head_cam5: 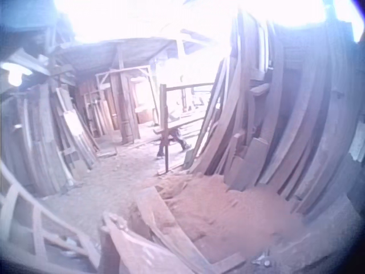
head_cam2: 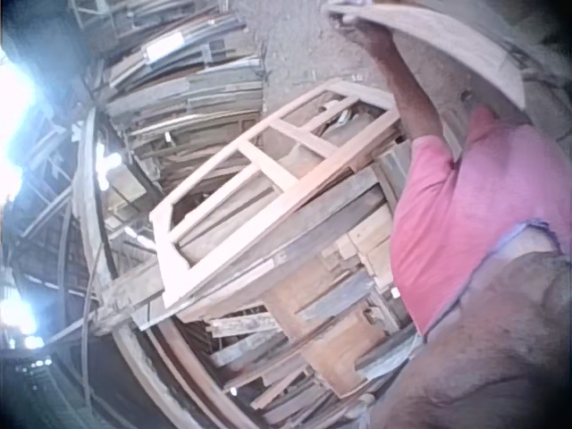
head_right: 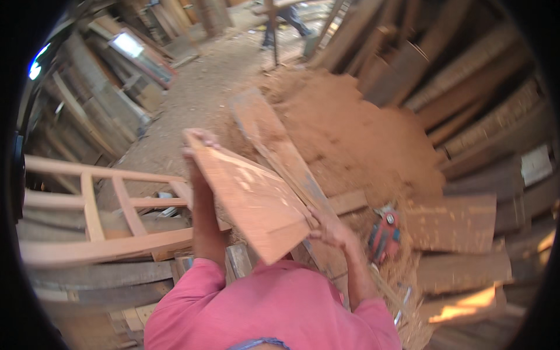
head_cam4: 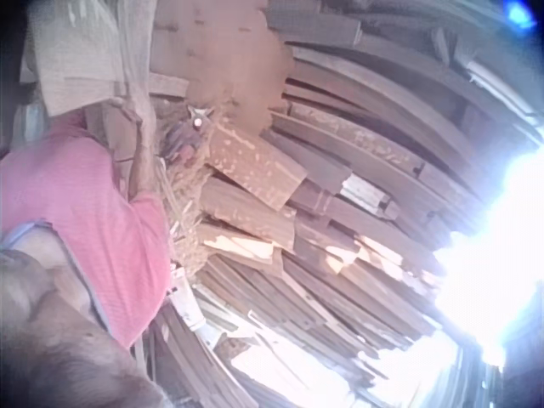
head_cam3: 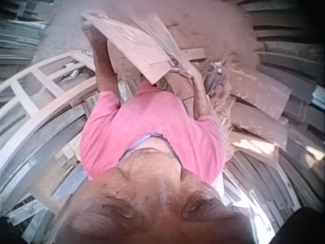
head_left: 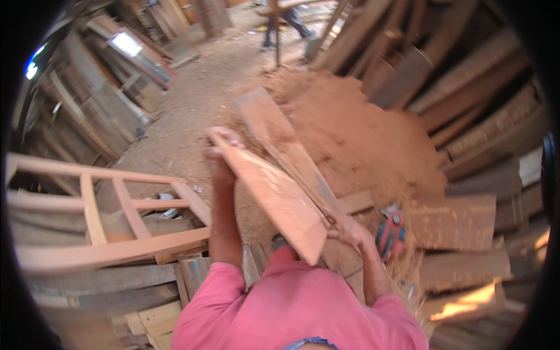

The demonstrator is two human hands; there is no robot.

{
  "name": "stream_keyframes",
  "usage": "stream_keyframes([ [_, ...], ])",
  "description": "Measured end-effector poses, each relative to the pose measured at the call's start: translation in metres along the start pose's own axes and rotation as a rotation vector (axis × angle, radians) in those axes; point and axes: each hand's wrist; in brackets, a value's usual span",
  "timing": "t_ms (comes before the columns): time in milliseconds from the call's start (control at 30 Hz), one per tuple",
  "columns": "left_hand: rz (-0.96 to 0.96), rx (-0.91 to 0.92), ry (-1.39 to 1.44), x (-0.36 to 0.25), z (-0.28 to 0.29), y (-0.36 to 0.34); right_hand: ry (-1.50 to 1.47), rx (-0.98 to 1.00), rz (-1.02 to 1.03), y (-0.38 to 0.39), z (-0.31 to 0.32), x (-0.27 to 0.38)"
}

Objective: The person holds and aligns various wooden components for a project, picking them up from a pile and placing them onto a workbench to check the fit of the joints.

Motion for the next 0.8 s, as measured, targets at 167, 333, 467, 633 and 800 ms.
stream_keyframes([
  [167, -0.066, 0.079, 0.053, -0.007, 0.036, -0.004, -0.075, -0.461, -0.486, -0.001, 0.041, -0.159],
  [333, -0.026, 0.662, 0.153, -0.006, 0.057, -0.047, -0.404, -0.536, -1.194, -0.016, 0.008, -0.293],
  [467, -0.061, 0.714, -0.036, -0.017, 0.056, -0.051, -1.024, -0.803, -1.183, -0.040, -0.036, -0.328],
  [633, -0.023, 0.684, -0.167, -0.050, 0.064, -0.039, -1.050, -0.824, -1.258, -0.095, -0.057, -0.336],
  [800, -0.049, 0.698, -0.126, -0.009, 0.052, -0.055, -1.055, -1.339, -0.965, -0.093, -0.025, -0.388],
])
Point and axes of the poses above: each hand's wrist, its own y-axis away from the middle knuckle, its own z-axis out of the back of the hand, x = y × z, and after that the axes turned 5 degrees about -y, right-handed
